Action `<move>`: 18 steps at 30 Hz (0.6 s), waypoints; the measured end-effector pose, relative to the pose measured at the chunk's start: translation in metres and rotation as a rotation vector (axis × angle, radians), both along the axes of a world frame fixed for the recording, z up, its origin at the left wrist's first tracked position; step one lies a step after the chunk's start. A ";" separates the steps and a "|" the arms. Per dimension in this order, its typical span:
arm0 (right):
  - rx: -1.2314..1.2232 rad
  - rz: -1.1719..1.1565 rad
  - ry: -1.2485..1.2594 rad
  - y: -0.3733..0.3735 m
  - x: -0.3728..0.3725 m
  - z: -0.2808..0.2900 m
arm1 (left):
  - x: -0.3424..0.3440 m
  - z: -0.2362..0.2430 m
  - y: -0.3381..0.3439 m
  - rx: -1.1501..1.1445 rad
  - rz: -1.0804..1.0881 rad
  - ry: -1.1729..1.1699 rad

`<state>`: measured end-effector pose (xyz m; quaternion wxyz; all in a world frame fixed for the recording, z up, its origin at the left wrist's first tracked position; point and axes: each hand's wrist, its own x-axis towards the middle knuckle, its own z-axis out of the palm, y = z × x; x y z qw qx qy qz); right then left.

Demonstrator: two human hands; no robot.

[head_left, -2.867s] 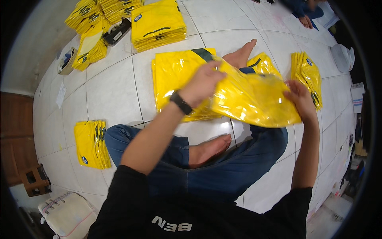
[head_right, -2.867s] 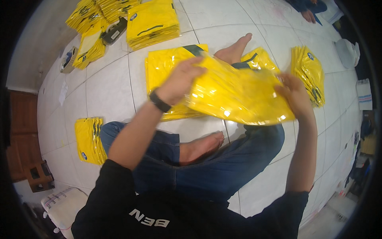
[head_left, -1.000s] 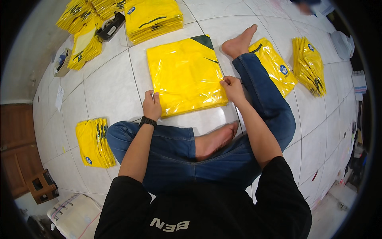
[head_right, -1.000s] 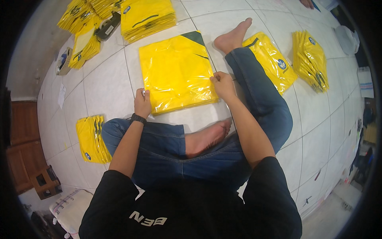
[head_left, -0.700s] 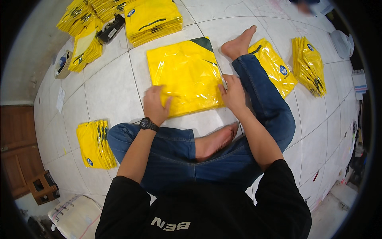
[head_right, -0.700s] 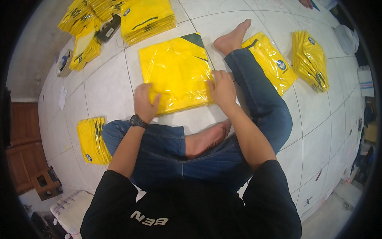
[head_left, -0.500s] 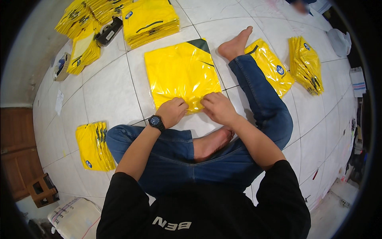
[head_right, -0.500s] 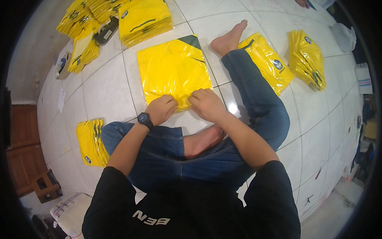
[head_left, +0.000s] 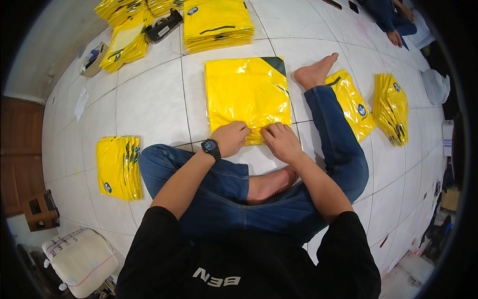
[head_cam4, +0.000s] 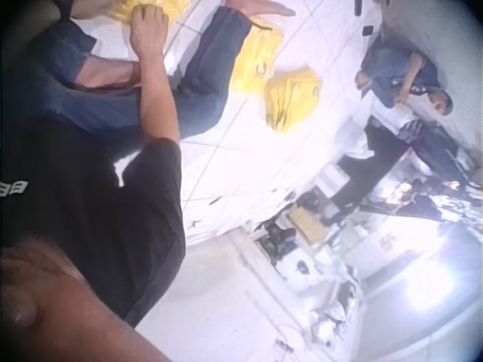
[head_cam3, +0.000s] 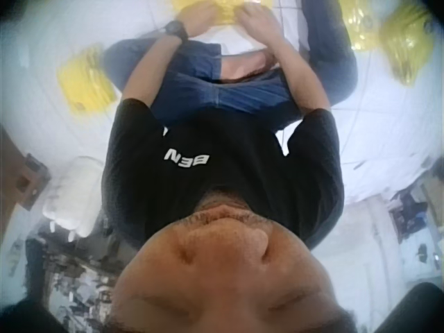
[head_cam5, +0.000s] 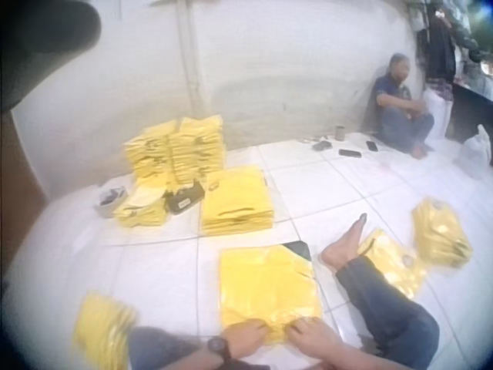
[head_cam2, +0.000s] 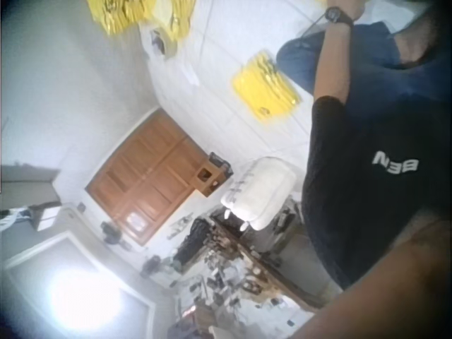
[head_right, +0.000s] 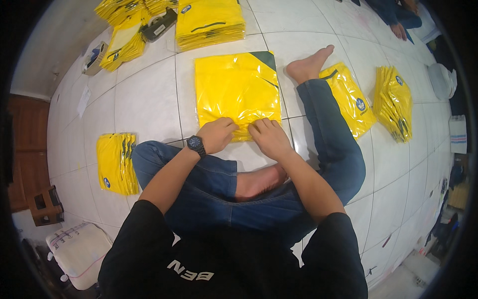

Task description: The person folds yellow shirts and places them into clear plastic bags. The person then stacks the packaged shirts into piles on the floor.

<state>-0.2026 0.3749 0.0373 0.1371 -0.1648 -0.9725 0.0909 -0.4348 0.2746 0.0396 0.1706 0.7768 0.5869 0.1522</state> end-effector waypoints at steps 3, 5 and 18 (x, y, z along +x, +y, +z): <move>0.005 0.012 -0.001 0.002 -0.001 -0.006 | 0.000 0.004 -0.003 0.020 -0.017 -0.014; 0.002 0.015 0.008 0.002 -0.001 -0.007 | -0.002 0.000 -0.003 0.013 -0.011 -0.006; 0.072 -0.020 0.023 -0.003 -0.003 -0.004 | 0.007 -0.008 0.001 0.035 0.004 0.049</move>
